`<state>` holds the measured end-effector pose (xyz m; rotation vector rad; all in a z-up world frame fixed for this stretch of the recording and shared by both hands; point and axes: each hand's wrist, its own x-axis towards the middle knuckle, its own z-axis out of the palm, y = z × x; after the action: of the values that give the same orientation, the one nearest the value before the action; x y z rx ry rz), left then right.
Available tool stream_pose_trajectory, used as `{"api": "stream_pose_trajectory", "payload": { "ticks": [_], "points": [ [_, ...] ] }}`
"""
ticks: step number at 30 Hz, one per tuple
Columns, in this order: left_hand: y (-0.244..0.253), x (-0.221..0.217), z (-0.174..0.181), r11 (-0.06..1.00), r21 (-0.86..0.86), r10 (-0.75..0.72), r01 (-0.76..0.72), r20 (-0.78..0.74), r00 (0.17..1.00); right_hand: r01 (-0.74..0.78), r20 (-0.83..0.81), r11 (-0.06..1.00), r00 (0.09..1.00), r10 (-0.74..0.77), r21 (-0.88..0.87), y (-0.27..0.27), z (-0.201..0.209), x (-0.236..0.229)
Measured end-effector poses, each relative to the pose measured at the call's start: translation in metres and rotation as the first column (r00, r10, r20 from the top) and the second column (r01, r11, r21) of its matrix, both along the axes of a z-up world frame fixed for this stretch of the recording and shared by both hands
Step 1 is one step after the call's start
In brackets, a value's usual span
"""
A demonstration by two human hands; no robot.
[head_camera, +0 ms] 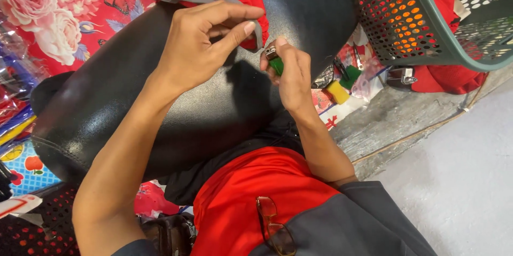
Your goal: Adjusting a red fabric seat cover and using a lighter to seal the edges of its elastic strap.
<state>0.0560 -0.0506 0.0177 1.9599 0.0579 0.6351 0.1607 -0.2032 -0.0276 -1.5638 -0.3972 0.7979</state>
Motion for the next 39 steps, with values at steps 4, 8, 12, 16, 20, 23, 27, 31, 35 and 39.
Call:
{"api": "stream_pose_trajectory", "payload": {
  "ticks": [4,8,12,16,20,23,27,31,35,39],
  "points": [
    [-0.004,0.003,-0.007,1.000,-0.018,-0.011,0.010,-0.024,1.000,-0.019,0.065,0.996,0.998,0.025,-0.093,-0.005,-0.001,0.003],
    [-0.007,0.006,-0.014,0.999,-0.023,-0.044,0.044,-0.007,0.999,0.034,0.054,0.993,0.998,-0.028,-0.111,-0.009,-0.010,0.007],
    [-0.010,0.009,-0.021,0.999,-0.001,-0.053,0.053,-0.018,0.998,0.024,0.036,0.990,0.999,-0.019,-0.138,-0.013,-0.006,0.007],
    [-0.010,0.010,-0.021,0.997,-0.029,-0.071,0.069,-0.045,0.997,0.012,0.036,0.986,0.999,-0.006,-0.168,-0.016,-0.007,0.005],
    [-0.010,0.010,-0.021,0.997,-0.031,-0.070,0.068,-0.049,0.996,-0.019,0.055,0.989,0.998,0.027,-0.150,-0.017,-0.013,0.007],
    [-0.010,0.009,-0.021,0.998,-0.025,-0.061,0.059,-0.067,0.996,-0.033,0.039,0.990,0.999,0.039,-0.138,-0.016,-0.010,0.006],
    [-0.009,0.010,-0.023,0.999,-0.011,-0.047,0.046,-0.066,0.997,-0.057,0.036,0.990,0.997,0.062,-0.126,-0.014,-0.009,0.007],
    [-0.008,0.010,-0.022,0.999,-0.008,-0.049,0.048,-0.052,0.997,-0.038,-0.024,0.996,0.999,0.037,-0.085,-0.014,-0.019,0.007],
    [-0.008,0.009,-0.021,0.998,-0.038,-0.050,0.047,-0.071,0.996,-0.053,0.000,0.984,0.999,0.053,-0.170,-0.015,-0.015,0.006],
    [-0.008,0.010,-0.020,0.999,-0.034,-0.037,0.035,-0.081,0.996,-0.054,0.018,0.983,0.998,0.058,-0.174,-0.015,-0.023,0.007]
  ]
}}
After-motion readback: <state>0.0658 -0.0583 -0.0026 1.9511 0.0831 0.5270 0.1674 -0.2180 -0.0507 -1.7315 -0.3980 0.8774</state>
